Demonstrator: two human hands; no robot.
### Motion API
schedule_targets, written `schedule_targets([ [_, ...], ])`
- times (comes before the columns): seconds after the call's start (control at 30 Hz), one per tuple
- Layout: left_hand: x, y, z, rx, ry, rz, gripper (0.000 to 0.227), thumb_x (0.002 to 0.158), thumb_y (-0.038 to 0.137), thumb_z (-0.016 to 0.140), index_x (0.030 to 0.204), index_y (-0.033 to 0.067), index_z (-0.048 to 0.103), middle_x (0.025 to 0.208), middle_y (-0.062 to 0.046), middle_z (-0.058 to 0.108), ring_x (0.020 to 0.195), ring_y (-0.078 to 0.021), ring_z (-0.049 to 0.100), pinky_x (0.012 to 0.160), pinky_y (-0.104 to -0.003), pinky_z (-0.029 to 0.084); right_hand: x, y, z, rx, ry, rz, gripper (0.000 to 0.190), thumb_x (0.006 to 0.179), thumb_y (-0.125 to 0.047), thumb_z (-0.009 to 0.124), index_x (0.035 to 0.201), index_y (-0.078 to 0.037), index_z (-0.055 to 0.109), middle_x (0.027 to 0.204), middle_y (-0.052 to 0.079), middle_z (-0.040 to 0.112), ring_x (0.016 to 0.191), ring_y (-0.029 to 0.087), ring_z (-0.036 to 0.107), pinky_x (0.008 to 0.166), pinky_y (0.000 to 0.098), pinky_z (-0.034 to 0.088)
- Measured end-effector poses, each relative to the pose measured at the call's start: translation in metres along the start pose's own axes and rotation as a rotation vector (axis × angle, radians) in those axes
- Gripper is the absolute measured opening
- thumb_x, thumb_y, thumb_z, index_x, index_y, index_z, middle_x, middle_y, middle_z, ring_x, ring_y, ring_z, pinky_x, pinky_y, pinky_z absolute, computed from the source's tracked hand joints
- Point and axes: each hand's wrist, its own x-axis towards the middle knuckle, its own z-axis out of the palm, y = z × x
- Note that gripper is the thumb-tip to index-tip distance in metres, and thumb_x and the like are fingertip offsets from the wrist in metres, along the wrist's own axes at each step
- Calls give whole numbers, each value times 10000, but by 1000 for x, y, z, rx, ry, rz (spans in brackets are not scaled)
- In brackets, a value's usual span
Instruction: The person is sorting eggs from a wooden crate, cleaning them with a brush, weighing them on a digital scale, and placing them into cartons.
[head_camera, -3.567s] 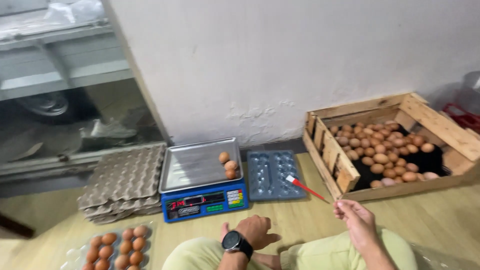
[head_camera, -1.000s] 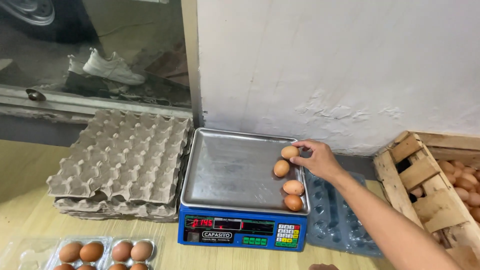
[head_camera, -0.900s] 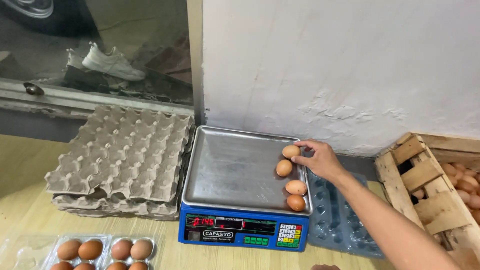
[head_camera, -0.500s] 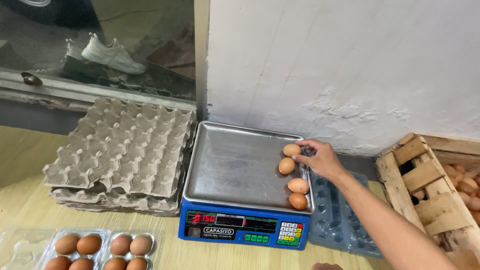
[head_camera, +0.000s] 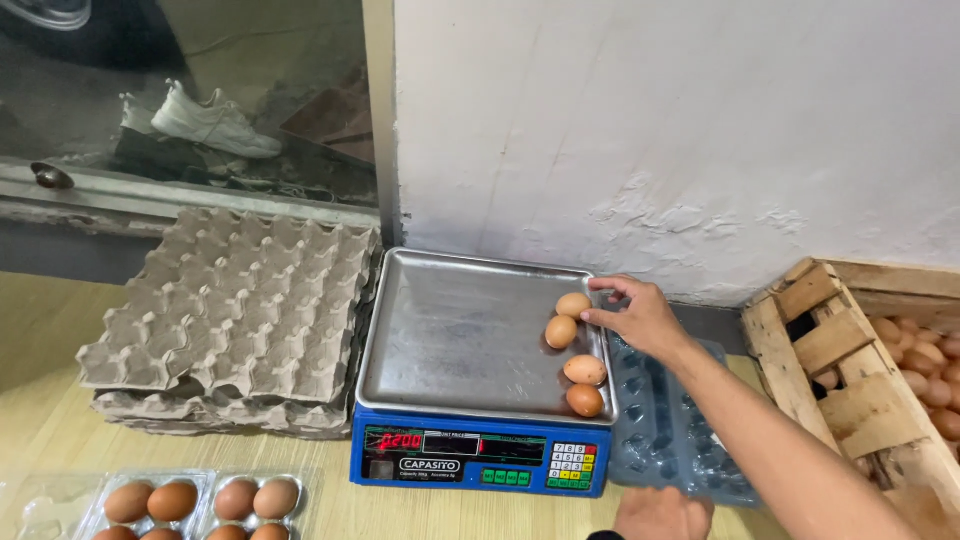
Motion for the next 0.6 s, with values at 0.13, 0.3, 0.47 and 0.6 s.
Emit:
schedule_targets([
  [0.13,-32,-9,-15,17,655,256,405,1023,397,698,1143,10,710,1090,-219,699,927,-442,641,646,-587,503,-10,4,-14,0,10,-17,563,754,-268,943,1295,-196,805,1257,-60,785,1082,137,636,915,285,524],
  [0.3,-48,-36,-36,-80,1081,339,261,998,298,671,1079,56,731,1040,-152,697,914,-367,589,731,-525,447,-35,27,-49,34,70,-90,532,768,-231,932,1285,-185,816,1237,-82,809,1016,75,654,817,222,510],
  [0.47,-57,-64,-47,21,1271,124,468,852,348,808,1213,88,664,1292,-151,607,1121,-395,549,860,-540,476,-83,80,-111,37,246,-244,404,813,-148,901,1208,-106,828,1244,-28,787,985,81,652,839,211,505],
  [0.6,-33,-95,-38,119,1243,-43,670,729,516,809,1299,207,640,1344,-122,628,1129,-397,638,880,-566,525,-138,127,-193,63,543,-234,191,895,-100,833,1081,-57,815,1177,57,805,1006,101,689,902,232,518],
])
